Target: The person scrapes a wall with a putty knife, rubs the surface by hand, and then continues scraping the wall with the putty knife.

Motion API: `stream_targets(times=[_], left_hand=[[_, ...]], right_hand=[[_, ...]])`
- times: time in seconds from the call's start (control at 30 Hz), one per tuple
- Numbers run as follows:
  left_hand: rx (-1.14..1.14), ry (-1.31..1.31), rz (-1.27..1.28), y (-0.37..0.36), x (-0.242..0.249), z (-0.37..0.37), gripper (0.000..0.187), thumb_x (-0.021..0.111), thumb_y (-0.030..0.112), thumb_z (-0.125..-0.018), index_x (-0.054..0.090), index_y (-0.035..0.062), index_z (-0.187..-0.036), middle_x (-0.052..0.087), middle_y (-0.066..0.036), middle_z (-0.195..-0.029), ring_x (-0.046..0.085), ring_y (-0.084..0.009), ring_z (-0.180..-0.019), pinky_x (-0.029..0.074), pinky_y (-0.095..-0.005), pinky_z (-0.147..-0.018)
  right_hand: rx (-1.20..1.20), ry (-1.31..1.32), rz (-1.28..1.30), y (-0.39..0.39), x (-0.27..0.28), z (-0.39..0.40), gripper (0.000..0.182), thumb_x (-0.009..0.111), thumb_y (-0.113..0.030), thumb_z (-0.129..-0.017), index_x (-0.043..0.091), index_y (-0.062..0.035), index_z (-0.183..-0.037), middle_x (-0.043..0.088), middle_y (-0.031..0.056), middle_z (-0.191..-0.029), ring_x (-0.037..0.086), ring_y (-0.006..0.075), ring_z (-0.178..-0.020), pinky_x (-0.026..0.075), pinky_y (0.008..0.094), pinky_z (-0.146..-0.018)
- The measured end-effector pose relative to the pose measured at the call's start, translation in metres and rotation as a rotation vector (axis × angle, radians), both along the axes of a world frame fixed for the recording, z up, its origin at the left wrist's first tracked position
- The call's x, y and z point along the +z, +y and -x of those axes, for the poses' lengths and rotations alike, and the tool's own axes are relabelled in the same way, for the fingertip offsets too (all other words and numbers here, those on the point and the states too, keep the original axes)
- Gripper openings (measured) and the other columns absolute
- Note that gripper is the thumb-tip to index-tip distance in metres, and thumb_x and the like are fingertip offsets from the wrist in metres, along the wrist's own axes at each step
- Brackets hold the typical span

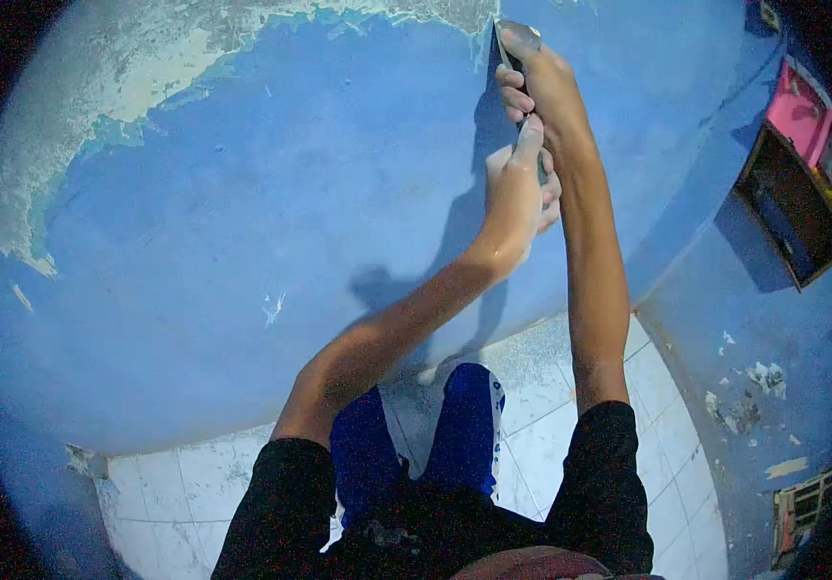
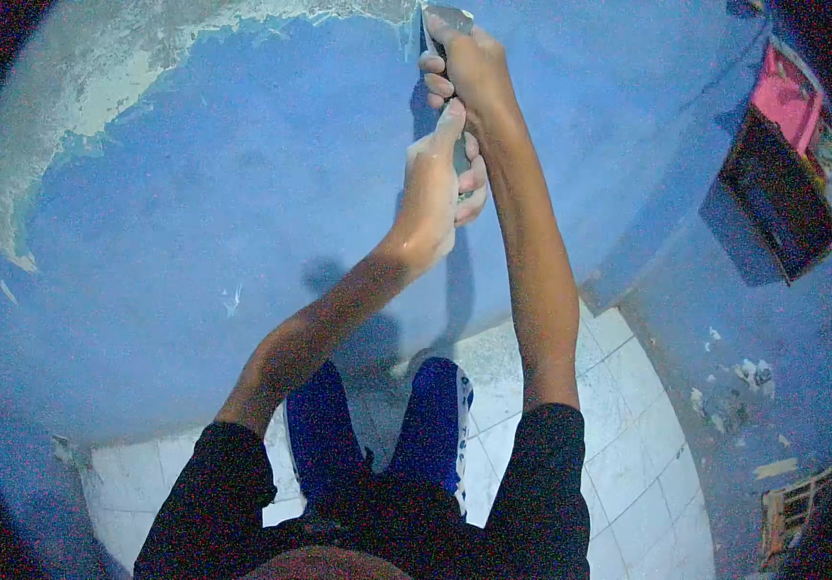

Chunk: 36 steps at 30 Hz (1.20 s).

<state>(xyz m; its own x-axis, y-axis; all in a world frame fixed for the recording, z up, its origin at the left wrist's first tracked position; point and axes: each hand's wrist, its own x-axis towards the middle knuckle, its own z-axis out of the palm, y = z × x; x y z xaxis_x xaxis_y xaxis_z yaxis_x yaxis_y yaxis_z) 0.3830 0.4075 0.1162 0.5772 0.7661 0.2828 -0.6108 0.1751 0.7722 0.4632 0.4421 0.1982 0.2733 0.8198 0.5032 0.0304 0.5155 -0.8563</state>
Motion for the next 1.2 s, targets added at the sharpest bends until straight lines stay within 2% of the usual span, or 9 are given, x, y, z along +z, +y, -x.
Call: stream_targets(times=[0.17, 0.27, 0.37, 0.4, 0.5, 0.7, 0.87, 1.03, 1.2], left_hand=[[0.019, -0.057, -0.019, 0.005, 0.017, -0.008, 0.042, 0.046, 0.048, -0.094, 0.045, 0.0097, -0.077, 0.034, 0.002, -0.052, 0.029, -0.0083, -0.035, 0.019, -0.0237, -0.030], [0.027, -0.055, -0.013, 0.002, 0.004, -0.004, 0.041, 0.047, 0.048, -0.094, 0.045, 0.0099, -0.078, 0.034, 0.003, -0.052, 0.031, -0.0079, -0.036, 0.020, -0.0233, -0.031], [0.023, -0.074, -0.029, 0.010, 0.011, -0.002, 0.038, 0.048, 0.045, -0.094, 0.045, 0.0107, -0.078, 0.037, 0.003, -0.057, 0.034, -0.0069, -0.040, 0.021, -0.0225, -0.032], [-0.012, -0.072, -0.028, 0.007, 0.022, 0.000, 0.038, 0.048, 0.045, -0.094, 0.045, 0.0110, -0.078, 0.037, 0.003, -0.058, 0.034, -0.0067, -0.040, 0.021, -0.0225, -0.032], [0.006, -0.074, 0.001, 0.007, 0.015, -0.006, 0.038, 0.048, 0.044, -0.094, 0.045, 0.0115, -0.075, 0.037, 0.003, -0.056, 0.033, -0.0072, -0.038, 0.020, -0.0229, -0.031], [-0.034, -0.121, -0.052, 0.003, 0.038, -0.003, 0.038, 0.045, 0.044, -0.095, 0.045, 0.0114, -0.076, 0.037, 0.003, -0.055, 0.031, -0.0077, -0.037, 0.018, -0.0234, -0.029], [-0.004, -0.012, 0.031, -0.001, 0.016, 0.000, 0.038, 0.044, 0.046, -0.095, 0.044, 0.0116, -0.079, 0.035, 0.002, -0.051, 0.029, -0.0076, -0.034, 0.017, -0.0239, -0.030], [-0.008, -0.082, 0.036, -0.003, 0.028, -0.009, 0.042, 0.045, 0.048, -0.094, 0.044, 0.0103, -0.076, 0.036, 0.001, -0.051, 0.029, -0.0088, -0.034, 0.017, -0.0242, -0.030], [-0.001, -0.125, -0.019, 0.010, 0.022, -0.009, 0.041, 0.047, 0.048, -0.094, 0.044, 0.0110, -0.075, 0.036, 0.002, -0.051, 0.030, -0.0079, -0.034, 0.019, -0.0237, -0.030]], right_hand=[[0.076, -0.019, 0.029, 0.007, 0.019, -0.010, 0.019, 0.056, -0.027, -0.093, 0.049, -0.0101, -0.087, 0.042, -0.0046, -0.058, 0.032, 0.0030, -0.039, 0.030, 0.0204, -0.036], [-0.048, -0.009, -0.007, -0.004, -0.004, 0.009, 0.020, 0.057, -0.028, -0.092, 0.050, -0.0107, -0.088, 0.042, -0.0048, -0.058, 0.031, 0.0030, -0.040, 0.029, 0.0205, -0.036], [-0.057, -0.091, -0.096, 0.010, 0.018, 0.001, 0.021, 0.059, -0.030, -0.091, 0.050, -0.0113, -0.087, 0.041, -0.0050, -0.058, 0.032, 0.0032, -0.040, 0.029, 0.0204, -0.036], [0.014, 0.051, 0.067, 0.011, 0.033, -0.003, 0.029, 0.051, -0.033, -0.094, 0.046, -0.0126, -0.074, 0.042, -0.0032, -0.054, 0.036, 0.0068, -0.038, 0.033, 0.0248, -0.034], [0.007, 0.007, -0.045, 0.008, 0.016, 0.001, 0.023, 0.059, -0.031, -0.090, 0.050, -0.0112, -0.083, 0.042, -0.0046, -0.058, 0.032, 0.0033, -0.040, 0.029, 0.0202, -0.036], [0.028, -0.014, -0.039, 0.013, 0.034, -0.008, 0.023, 0.059, -0.030, -0.090, 0.048, -0.0125, -0.082, 0.042, -0.0052, -0.059, 0.033, 0.0030, -0.042, 0.030, 0.0208, -0.037], [-0.066, -0.051, -0.039, -0.001, 0.016, 0.002, 0.022, 0.060, -0.031, -0.089, 0.050, -0.0120, -0.084, 0.043, -0.0052, -0.059, 0.034, 0.0023, -0.041, 0.032, 0.0210, -0.036], [0.075, -0.082, -0.043, 0.014, 0.024, -0.021, 0.022, 0.060, -0.031, -0.089, 0.052, -0.0110, -0.085, 0.043, -0.0049, -0.058, 0.032, 0.0029, -0.039, 0.032, 0.0212, -0.035], [-0.023, -0.025, -0.004, 0.003, 0.018, 0.001, 0.021, 0.058, -0.030, -0.091, 0.051, -0.0112, -0.087, 0.041, -0.0057, -0.058, 0.032, 0.0029, -0.039, 0.030, 0.0209, -0.035]])
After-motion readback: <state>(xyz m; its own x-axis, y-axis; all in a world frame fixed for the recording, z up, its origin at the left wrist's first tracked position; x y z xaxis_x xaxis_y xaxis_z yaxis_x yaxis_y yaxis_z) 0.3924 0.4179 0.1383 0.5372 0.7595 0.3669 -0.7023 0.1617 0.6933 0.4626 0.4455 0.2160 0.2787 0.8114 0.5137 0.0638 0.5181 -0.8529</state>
